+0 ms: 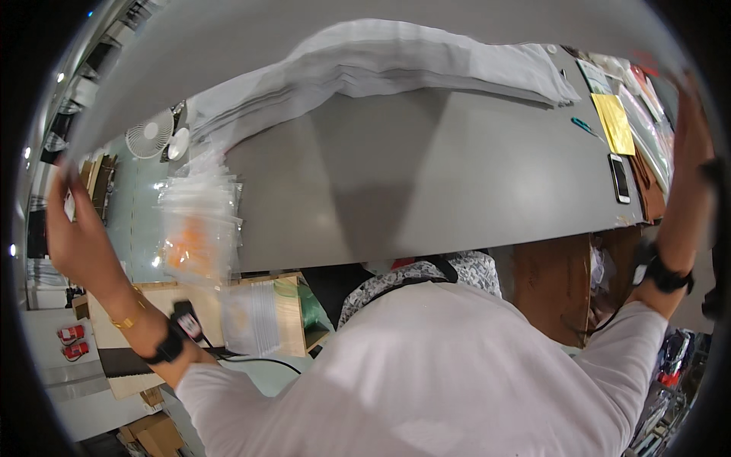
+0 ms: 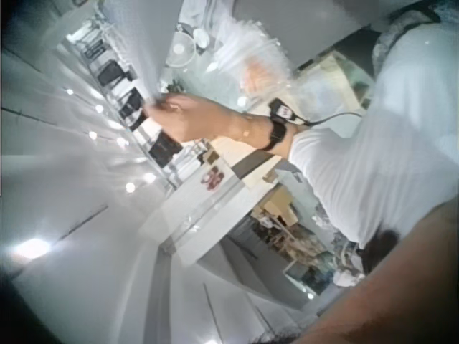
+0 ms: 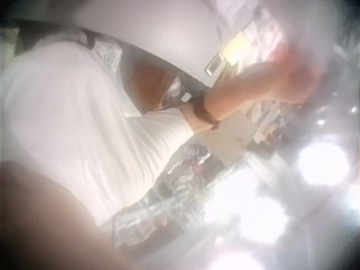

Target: The person repeatedly folds light gray garments on a table and places each folded item into a clear plastic bag. The person then sets the packaged item aside and repeats the process with the next garment.

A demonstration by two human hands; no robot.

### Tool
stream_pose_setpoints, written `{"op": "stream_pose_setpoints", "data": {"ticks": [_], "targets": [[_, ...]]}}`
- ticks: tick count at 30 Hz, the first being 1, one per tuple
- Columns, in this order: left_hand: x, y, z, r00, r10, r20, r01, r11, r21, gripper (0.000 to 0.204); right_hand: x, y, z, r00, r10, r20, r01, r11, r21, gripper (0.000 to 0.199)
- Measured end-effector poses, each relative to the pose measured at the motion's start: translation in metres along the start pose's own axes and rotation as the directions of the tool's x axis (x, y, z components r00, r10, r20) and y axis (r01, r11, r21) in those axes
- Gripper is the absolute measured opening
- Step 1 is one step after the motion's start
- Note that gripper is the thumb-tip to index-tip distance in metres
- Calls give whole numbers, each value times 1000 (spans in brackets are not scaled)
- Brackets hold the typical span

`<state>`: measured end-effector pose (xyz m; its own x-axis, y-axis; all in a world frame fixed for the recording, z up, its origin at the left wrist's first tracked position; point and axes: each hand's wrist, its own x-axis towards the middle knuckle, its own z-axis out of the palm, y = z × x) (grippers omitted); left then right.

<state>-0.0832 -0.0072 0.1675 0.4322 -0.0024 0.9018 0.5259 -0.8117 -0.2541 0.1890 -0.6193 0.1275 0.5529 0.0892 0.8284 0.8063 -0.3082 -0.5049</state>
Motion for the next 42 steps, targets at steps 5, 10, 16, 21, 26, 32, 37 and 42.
{"op": "stream_pose_setpoints", "data": {"ticks": [5,10,16,21,26,32,37,42], "targets": [[-134,4,-30,947,44,317,80,927,-367,24,-128,-26,7,951,250,181,-250,968,-22,25],[-215,2,-61,825,-35,564,368,791,-488,19,-211,-59,17,731,554,399,-638,762,112,68],[-281,-2,-26,513,4,858,839,208,-503,14,-257,-23,29,514,554,655,-747,665,23,31],[-271,18,94,257,-100,961,966,34,-254,18,-245,29,89,478,815,328,-872,484,68,13],[-244,61,222,192,106,976,975,90,-201,25,-234,118,150,523,783,337,-751,610,-252,29],[-252,81,203,135,158,978,971,174,-162,57,-243,107,148,490,776,397,-727,615,-305,42],[-287,54,78,415,374,830,498,670,-551,67,-267,25,83,509,593,623,-376,805,-459,60],[-293,21,45,563,271,781,468,674,-572,35,-261,12,62,682,512,523,-273,841,-467,36]]}}
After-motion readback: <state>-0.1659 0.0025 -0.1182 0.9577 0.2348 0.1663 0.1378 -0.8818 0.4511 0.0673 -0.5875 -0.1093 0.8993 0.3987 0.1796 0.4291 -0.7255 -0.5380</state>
